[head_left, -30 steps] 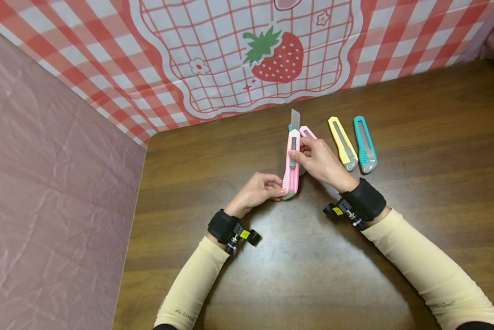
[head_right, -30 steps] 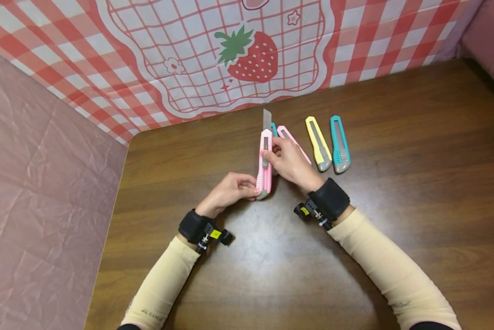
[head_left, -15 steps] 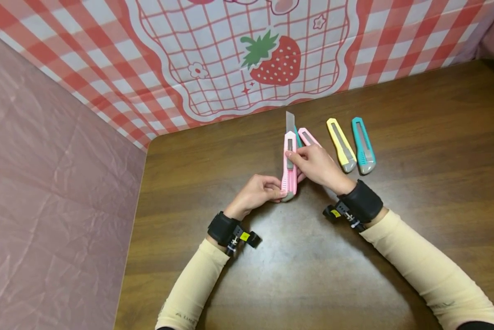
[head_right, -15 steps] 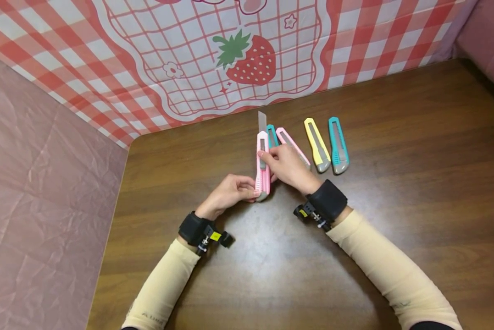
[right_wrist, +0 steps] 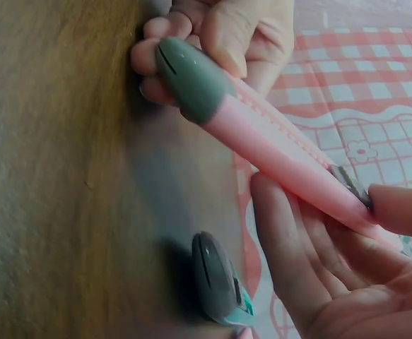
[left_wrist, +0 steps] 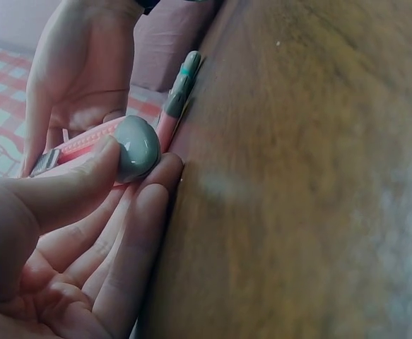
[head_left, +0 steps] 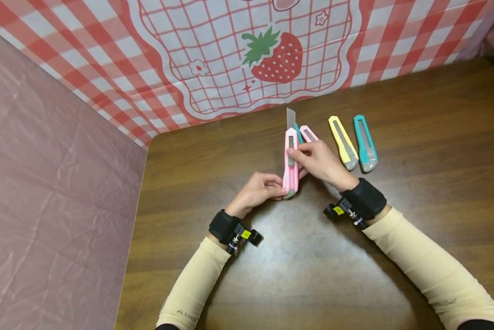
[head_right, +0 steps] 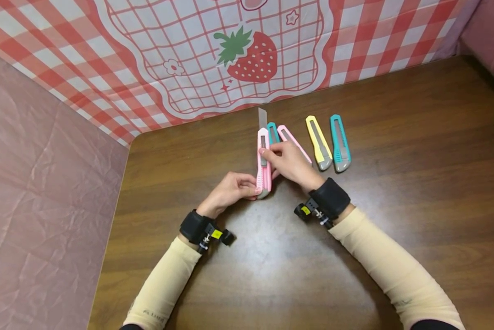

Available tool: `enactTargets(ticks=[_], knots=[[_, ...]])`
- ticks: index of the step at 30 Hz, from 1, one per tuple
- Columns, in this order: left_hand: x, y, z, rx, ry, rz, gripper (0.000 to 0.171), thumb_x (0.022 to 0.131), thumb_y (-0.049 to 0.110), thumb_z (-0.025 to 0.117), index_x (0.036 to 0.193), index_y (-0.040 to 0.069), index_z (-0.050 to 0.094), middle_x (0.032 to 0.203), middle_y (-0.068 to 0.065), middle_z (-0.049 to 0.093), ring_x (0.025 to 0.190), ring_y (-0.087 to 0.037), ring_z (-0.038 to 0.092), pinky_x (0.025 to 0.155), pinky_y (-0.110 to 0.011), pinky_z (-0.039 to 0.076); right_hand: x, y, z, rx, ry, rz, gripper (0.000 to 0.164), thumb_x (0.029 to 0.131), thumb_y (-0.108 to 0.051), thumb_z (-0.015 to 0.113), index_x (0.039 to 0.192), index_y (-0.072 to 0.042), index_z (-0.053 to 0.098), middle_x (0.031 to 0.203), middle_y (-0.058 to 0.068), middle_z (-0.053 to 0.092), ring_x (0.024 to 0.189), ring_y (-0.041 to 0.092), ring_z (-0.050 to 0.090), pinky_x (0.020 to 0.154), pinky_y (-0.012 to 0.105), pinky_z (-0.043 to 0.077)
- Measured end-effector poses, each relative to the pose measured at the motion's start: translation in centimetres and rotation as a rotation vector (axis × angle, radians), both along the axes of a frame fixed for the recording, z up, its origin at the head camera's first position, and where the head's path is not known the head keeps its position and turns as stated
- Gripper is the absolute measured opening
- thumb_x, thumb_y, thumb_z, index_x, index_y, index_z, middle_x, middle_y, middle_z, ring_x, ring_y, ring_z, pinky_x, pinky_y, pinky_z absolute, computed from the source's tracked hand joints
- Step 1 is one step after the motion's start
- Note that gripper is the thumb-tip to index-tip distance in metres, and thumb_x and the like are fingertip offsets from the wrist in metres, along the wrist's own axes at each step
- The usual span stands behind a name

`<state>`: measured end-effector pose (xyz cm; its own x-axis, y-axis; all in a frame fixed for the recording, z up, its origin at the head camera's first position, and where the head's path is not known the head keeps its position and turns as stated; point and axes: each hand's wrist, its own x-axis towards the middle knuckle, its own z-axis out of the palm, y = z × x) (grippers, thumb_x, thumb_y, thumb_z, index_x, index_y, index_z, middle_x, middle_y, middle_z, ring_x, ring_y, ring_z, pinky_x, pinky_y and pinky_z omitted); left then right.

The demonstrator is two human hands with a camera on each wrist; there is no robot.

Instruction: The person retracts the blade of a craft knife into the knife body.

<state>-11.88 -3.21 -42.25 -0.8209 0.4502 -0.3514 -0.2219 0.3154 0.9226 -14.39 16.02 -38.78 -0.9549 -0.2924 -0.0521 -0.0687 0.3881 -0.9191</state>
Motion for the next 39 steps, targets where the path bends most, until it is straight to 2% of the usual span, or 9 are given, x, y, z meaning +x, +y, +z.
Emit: enactTargets(ticks=[2,11,18,22,29,39], knots=[[-0.1,0.1,-0.1,0.006,-0.005,0.010,0.018,0.082,0.005,0.067,0.096,-0.006,0.065,0.090,-0.019,0.070,0.067,-0.008,0.064,0.069,-0.028,0.059,0.0,0.0,0.0,-0.025,0.012,-0.021,0.035,0.093,-0.031,0.054,0.093,0.003,0.066,0.069,0.015,0.066,0.052,0.014,0.063,0.052,0.038,0.057],[-0.3,0.2,0.0,0.067,-0.051,0.037,0.024,0.081,0.003,0.068,0.102,-0.008,0.064,0.098,-0.023,0.069,0.071,-0.008,0.066,0.074,-0.030,0.059,-0.1,0.3,0.0,-0.051,0.067,0.004,0.033,0.093,-0.028,0.054,0.086,0.002,0.066,0.067,0.014,0.068,0.053,0.016,0.066,0.053,0.040,0.057],[-0.2,-0.1,0.1,0.127,-0.085,0.035,0.025,0.081,-0.001,0.067,0.104,-0.010,0.062,0.096,-0.021,0.070,0.073,-0.009,0.067,0.076,-0.031,0.059,0.0,0.3,0.1,-0.036,0.044,0.034,0.036,0.094,-0.029,0.052,0.089,0.004,0.065,0.073,0.019,0.067,0.055,0.016,0.065,0.054,0.039,0.058],[-0.1,0.0,0.3,0.178,-0.095,0.048,0.027,0.081,-0.005,0.064,0.106,-0.013,0.060,0.101,-0.027,0.067,0.074,-0.010,0.067,0.079,-0.033,0.059,0.4,0.1,1.2,-0.043,0.041,0.027,0.032,0.095,-0.022,0.052,0.090,0.006,0.065,0.073,0.022,0.067,0.054,0.018,0.066,0.053,0.038,0.057],[0.1,0.1,0.6,0.206,-0.102,0.070,0.029,0.081,-0.007,0.063,0.109,-0.013,0.058,0.106,-0.032,0.063,0.075,-0.010,0.067,0.080,-0.034,0.058,1.8,-0.4,4.1,-0.017,0.061,0.031,0.026,0.094,-0.012,0.052,0.087,0.010,0.063,0.074,0.027,0.065,0.054,0.020,0.066,0.049,0.026,0.055],[0.3,0.3,0.4,0.221,-0.113,0.068,0.029,0.081,-0.008,0.062,0.109,-0.014,0.057,0.106,-0.032,0.063,0.075,-0.010,0.067,0.080,-0.035,0.058,2.0,-0.3,4.3,0.006,0.065,0.050,0.023,0.093,-0.011,0.053,0.092,0.010,0.064,0.075,0.027,0.066,0.054,0.022,0.064,0.048,0.023,0.054]])
